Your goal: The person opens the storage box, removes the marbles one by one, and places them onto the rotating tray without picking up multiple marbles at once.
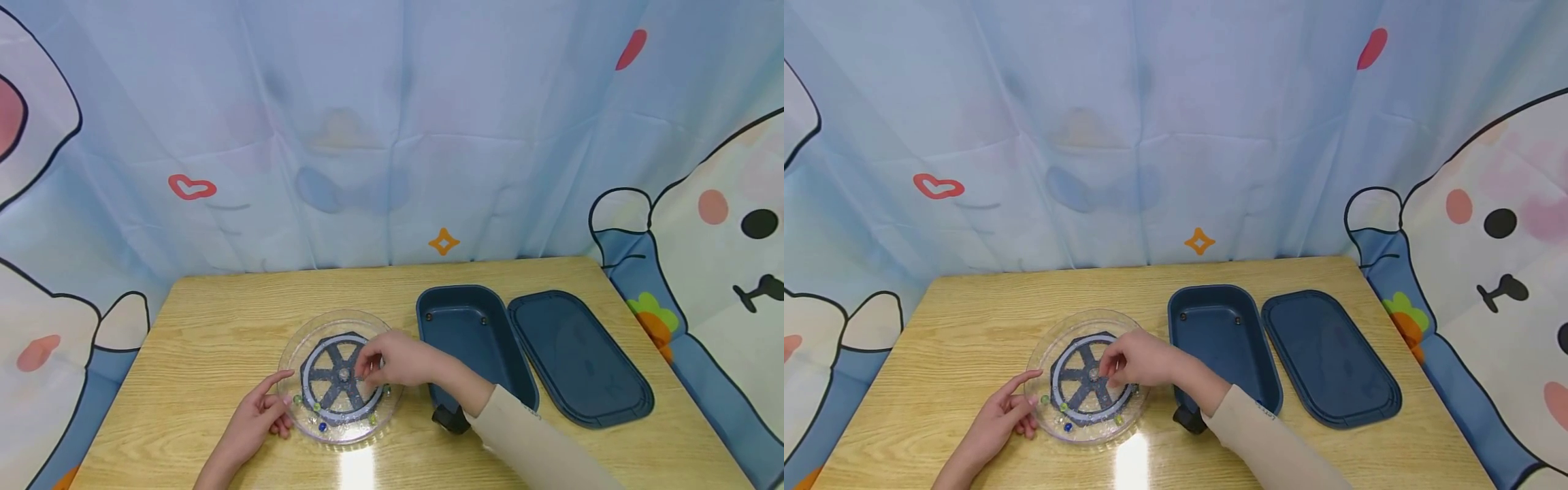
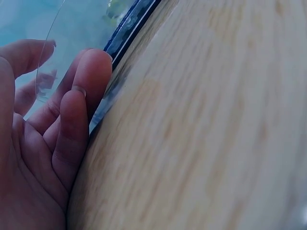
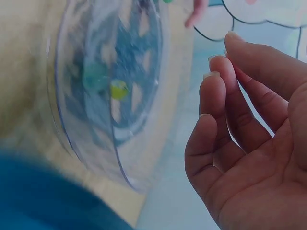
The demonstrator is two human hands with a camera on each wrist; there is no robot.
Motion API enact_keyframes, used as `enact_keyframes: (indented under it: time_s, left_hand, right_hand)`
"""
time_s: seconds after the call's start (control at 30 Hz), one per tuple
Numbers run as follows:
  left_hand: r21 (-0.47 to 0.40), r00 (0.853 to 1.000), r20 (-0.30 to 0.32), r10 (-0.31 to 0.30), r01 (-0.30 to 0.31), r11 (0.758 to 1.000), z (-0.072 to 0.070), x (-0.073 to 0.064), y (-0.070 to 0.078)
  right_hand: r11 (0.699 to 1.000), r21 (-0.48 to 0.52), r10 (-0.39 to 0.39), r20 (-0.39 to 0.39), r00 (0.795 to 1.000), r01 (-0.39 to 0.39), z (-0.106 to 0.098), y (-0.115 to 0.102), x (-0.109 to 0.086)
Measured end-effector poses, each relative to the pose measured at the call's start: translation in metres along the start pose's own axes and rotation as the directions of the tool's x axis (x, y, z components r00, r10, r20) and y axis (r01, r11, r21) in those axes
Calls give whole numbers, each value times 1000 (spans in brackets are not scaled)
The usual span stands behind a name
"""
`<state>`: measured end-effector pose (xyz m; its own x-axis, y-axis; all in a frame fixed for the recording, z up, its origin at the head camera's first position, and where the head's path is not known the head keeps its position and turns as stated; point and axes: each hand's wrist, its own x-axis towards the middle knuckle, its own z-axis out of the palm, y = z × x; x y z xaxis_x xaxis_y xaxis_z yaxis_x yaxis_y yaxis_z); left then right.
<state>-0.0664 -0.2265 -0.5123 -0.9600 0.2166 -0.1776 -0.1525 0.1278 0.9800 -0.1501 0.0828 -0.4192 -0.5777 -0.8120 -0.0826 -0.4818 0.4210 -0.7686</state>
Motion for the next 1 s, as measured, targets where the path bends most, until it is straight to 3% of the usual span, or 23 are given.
enact_keyframes:
  time_s: [0.27,0.47,0.83,1.0]
  left_hand:
    - [-1,1000,-17,-19,19,1000,0,0,0]
    - [-5,1000,-14,-27,27,1000,0,1,-1]
    - [7,999,-20,-29,30,1000,1,0,0]
    - [2,999,-22,-33,33,999,1,0,1]
  right_hand:
    - [1000,12,19,-116,993,-18,-28,1,-10]
    - [999,1,40,-216,976,-41,-50,8,-22]
    - [979,99,203,-352,914,-179,-72,45,-45]
    - [963,146,268,-410,872,-227,-76,65,-52]
